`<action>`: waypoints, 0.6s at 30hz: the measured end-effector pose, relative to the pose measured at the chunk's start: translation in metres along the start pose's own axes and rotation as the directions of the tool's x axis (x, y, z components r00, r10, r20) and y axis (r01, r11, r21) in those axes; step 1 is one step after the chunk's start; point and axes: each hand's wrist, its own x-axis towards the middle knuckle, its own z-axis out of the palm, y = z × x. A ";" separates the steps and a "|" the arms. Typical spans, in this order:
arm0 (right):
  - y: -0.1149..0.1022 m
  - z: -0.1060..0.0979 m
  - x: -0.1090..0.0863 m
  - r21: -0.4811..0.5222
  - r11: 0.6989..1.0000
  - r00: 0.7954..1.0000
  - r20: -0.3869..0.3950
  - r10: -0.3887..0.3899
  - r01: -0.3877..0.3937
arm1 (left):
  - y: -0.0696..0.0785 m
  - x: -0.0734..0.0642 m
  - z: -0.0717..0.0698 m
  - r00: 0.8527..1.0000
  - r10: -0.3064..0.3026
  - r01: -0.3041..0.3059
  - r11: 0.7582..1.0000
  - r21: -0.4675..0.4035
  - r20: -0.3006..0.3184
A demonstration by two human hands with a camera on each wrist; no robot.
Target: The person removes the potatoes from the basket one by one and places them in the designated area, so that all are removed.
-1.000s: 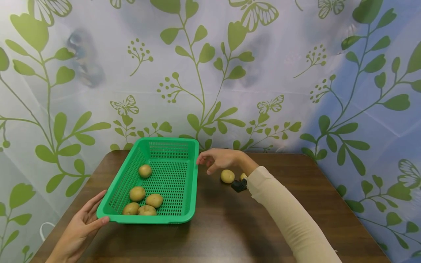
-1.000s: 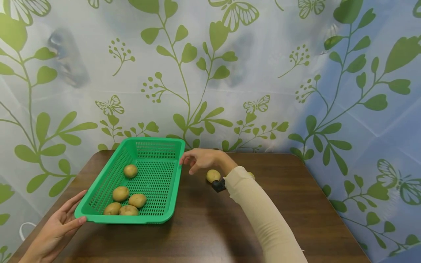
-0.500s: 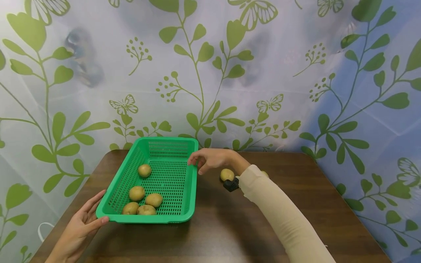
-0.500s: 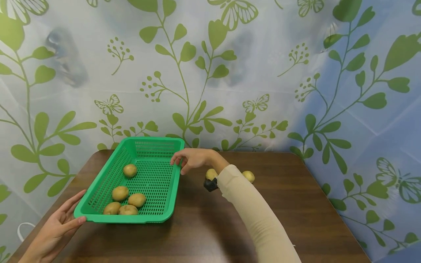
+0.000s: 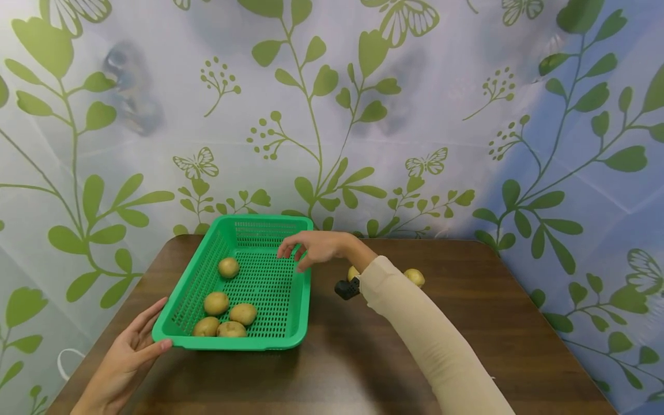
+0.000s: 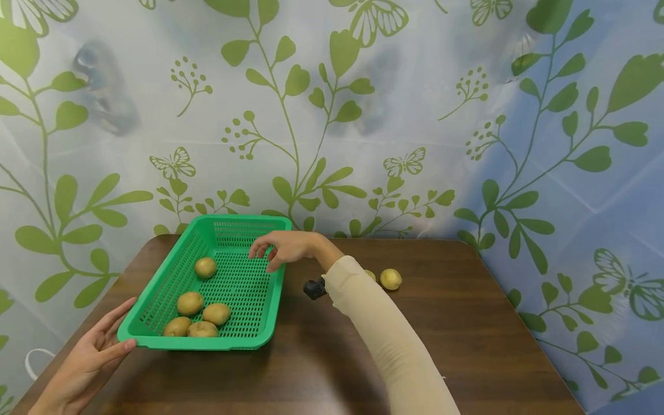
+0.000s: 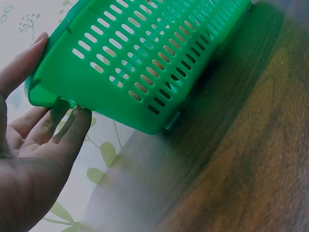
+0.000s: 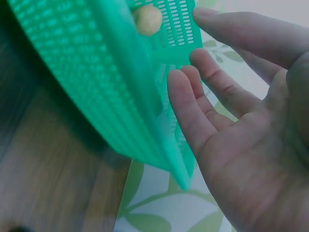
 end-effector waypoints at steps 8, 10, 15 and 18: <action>-0.011 0.010 0.030 0.018 0.999 0.999 0.026 -0.045 0.044 | -0.001 -0.001 -0.001 1.000 0.002 -0.002 1.000 0.013 0.005; -0.013 0.014 0.037 0.038 0.998 0.998 0.034 -0.052 0.051 | -0.001 -0.001 -0.001 1.000 0.005 -0.005 1.000 0.015 0.006; -0.012 0.023 0.054 0.106 0.994 0.998 0.047 -0.043 0.037 | -0.001 0.000 -0.001 1.000 0.002 -0.002 1.000 0.015 0.008; -0.011 0.028 0.062 0.131 0.991 0.998 0.051 -0.033 0.026 | 0.000 0.001 -0.001 1.000 0.004 -0.004 1.000 0.011 0.009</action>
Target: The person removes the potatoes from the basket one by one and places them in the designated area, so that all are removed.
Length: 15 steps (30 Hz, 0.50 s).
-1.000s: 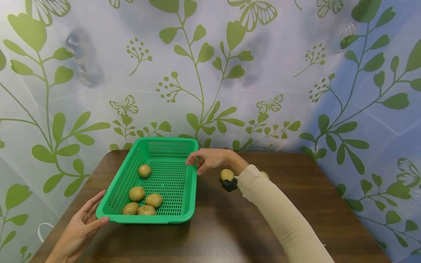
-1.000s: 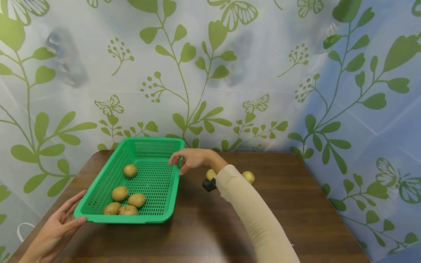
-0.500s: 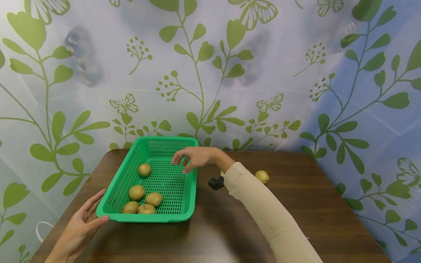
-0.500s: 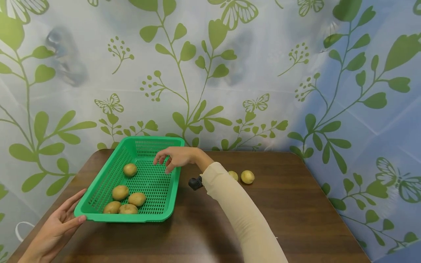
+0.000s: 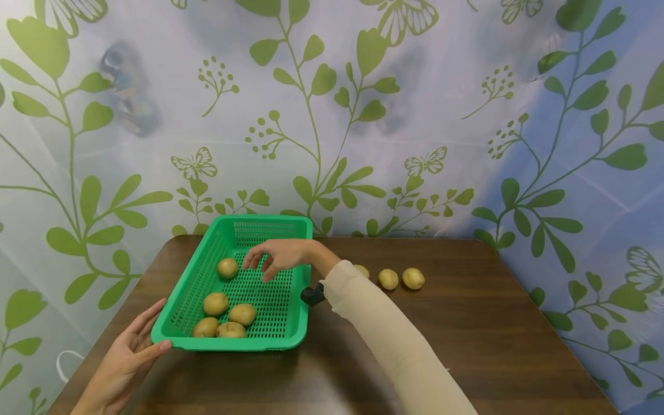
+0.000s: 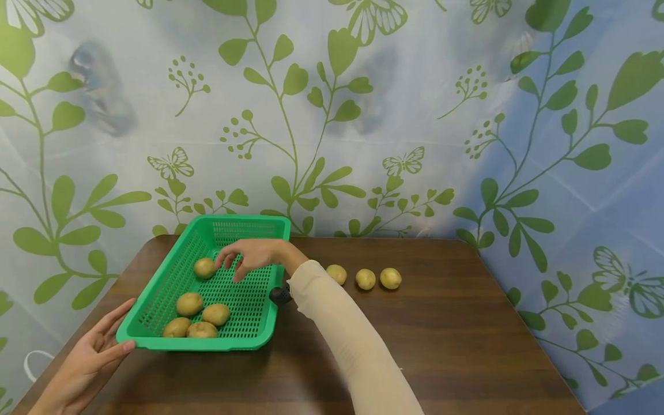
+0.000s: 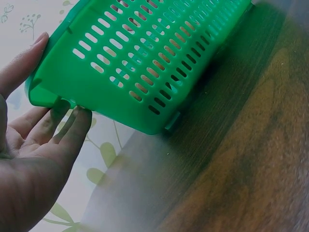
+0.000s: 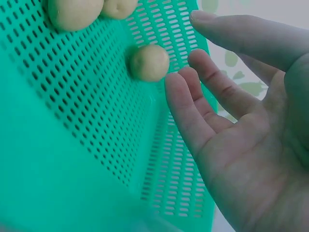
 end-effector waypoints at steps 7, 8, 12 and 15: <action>0.004 0.008 0.017 -0.004 1.000 1.000 0.017 -0.007 0.007 | 0.000 0.001 0.000 1.000 0.024 -0.024 1.000 -0.021 0.012; 0.004 0.010 0.019 -0.005 1.000 1.000 0.022 -0.010 0.010 | 0.000 0.001 0.000 1.000 0.024 -0.024 0.999 -0.022 0.011; 0.006 0.015 0.029 0.005 1.000 0.999 0.045 -0.021 0.020 | 0.000 0.001 0.001 1.000 0.018 -0.018 1.000 -0.021 0.005; 0.008 0.019 0.037 0.021 1.000 0.997 0.070 -0.018 0.017 | 0.000 0.001 0.002 1.000 0.013 -0.013 1.000 -0.016 0.000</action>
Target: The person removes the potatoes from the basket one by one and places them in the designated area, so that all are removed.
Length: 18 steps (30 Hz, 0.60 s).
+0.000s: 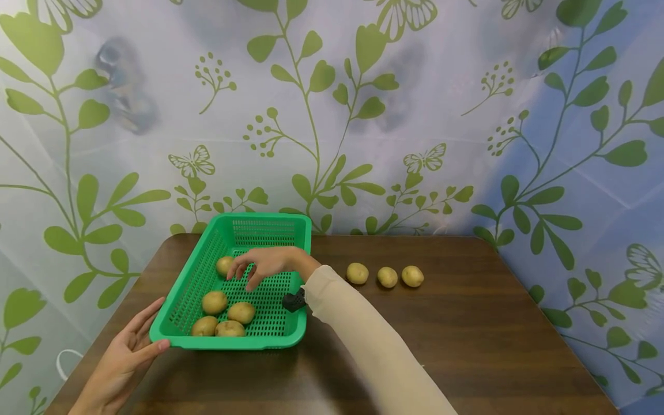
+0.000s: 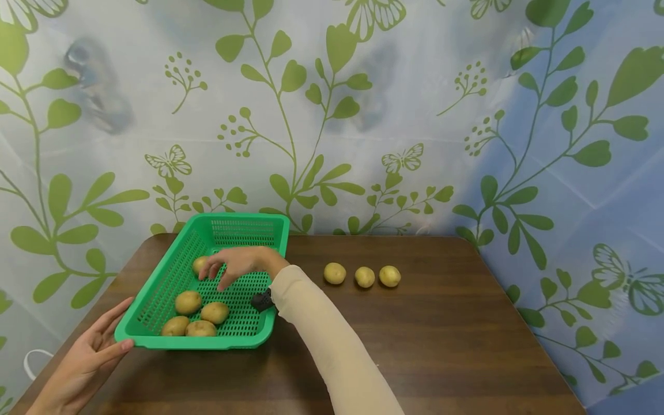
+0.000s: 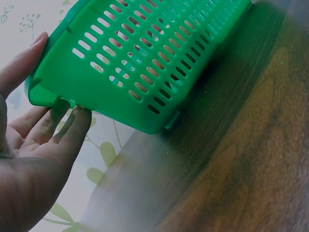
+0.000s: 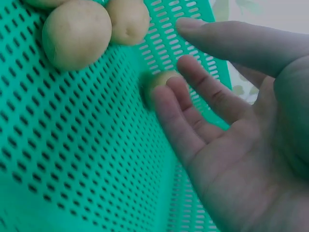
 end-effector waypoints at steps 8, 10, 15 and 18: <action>0.006 0.012 0.013 0.009 0.999 0.998 0.044 0.050 -0.051 | 0.000 0.001 0.002 1.000 0.003 -0.003 1.000 -0.007 -0.005; 0.009 0.014 0.016 -0.014 0.998 0.997 0.058 0.055 -0.054 | -0.001 0.001 0.002 1.000 0.010 -0.010 1.000 -0.019 0.003; 0.014 0.018 0.020 -0.045 0.996 0.991 0.108 0.078 -0.073 | -0.002 0.001 0.001 1.000 0.017 -0.017 1.000 -0.024 0.003; 0.017 0.019 0.023 -0.061 0.993 0.983 0.148 0.107 -0.099 | -0.002 0.000 0.001 1.000 0.016 -0.016 1.000 -0.018 -0.002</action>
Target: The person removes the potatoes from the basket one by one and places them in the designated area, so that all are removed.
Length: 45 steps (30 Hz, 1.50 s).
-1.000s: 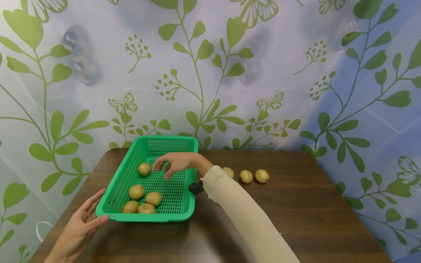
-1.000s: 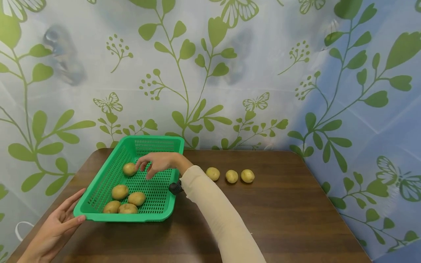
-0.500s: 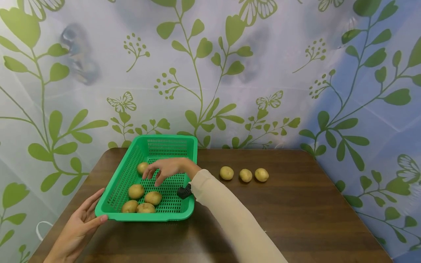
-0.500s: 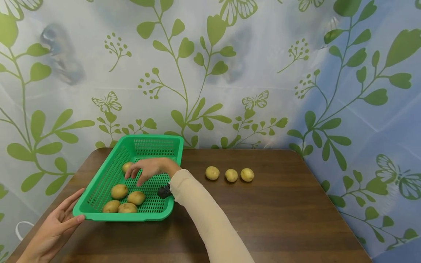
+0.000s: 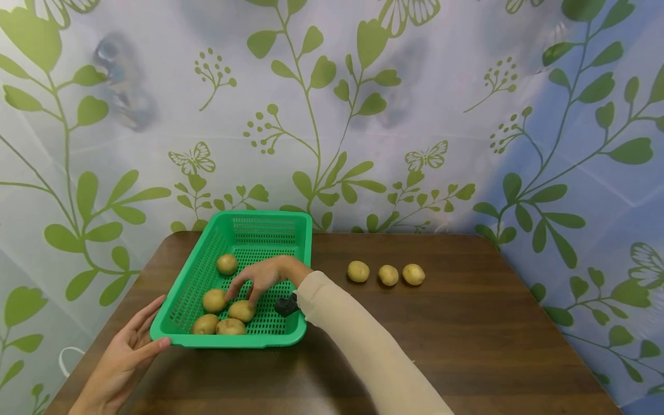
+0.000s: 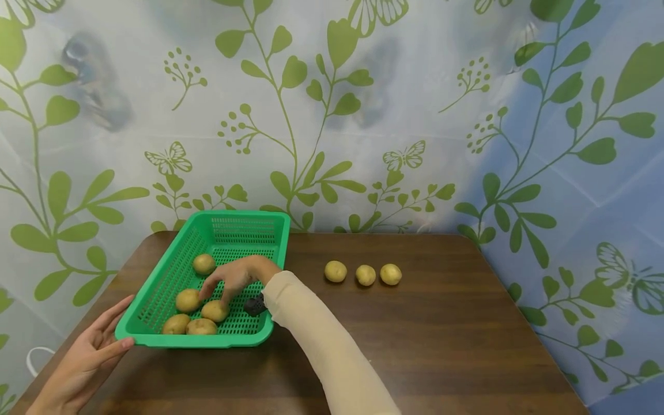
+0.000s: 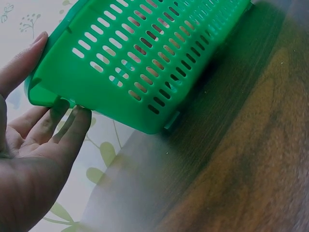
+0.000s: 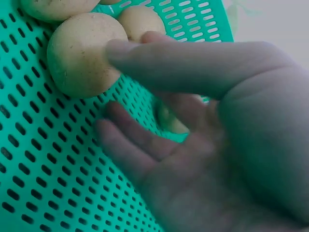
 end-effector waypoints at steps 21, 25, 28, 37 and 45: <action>-0.009 0.009 0.009 -0.289 0.952 0.988 0.081 0.132 -0.104 | 0.002 -0.003 -0.001 1.000 -0.001 0.001 1.000 0.002 0.017; -0.012 0.005 0.003 -0.257 0.962 0.991 0.066 0.116 -0.096 | 0.001 -0.003 0.000 1.000 -0.004 0.004 1.000 0.007 0.013; -0.015 0.000 -0.005 -0.251 0.965 0.995 0.055 0.089 -0.073 | 0.001 -0.002 0.001 1.000 0.002 -0.002 1.000 0.006 0.011; -0.022 -0.017 -0.034 -0.190 0.981 0.999 -0.010 0.030 -0.031 | 0.000 0.000 -0.001 1.000 0.014 -0.014 1.000 -0.012 0.016; -0.022 -0.024 -0.052 -0.171 0.985 0.999 -0.034 0.003 -0.009 | 0.000 -0.001 0.000 1.000 0.001 -0.001 1.000 0.002 0.009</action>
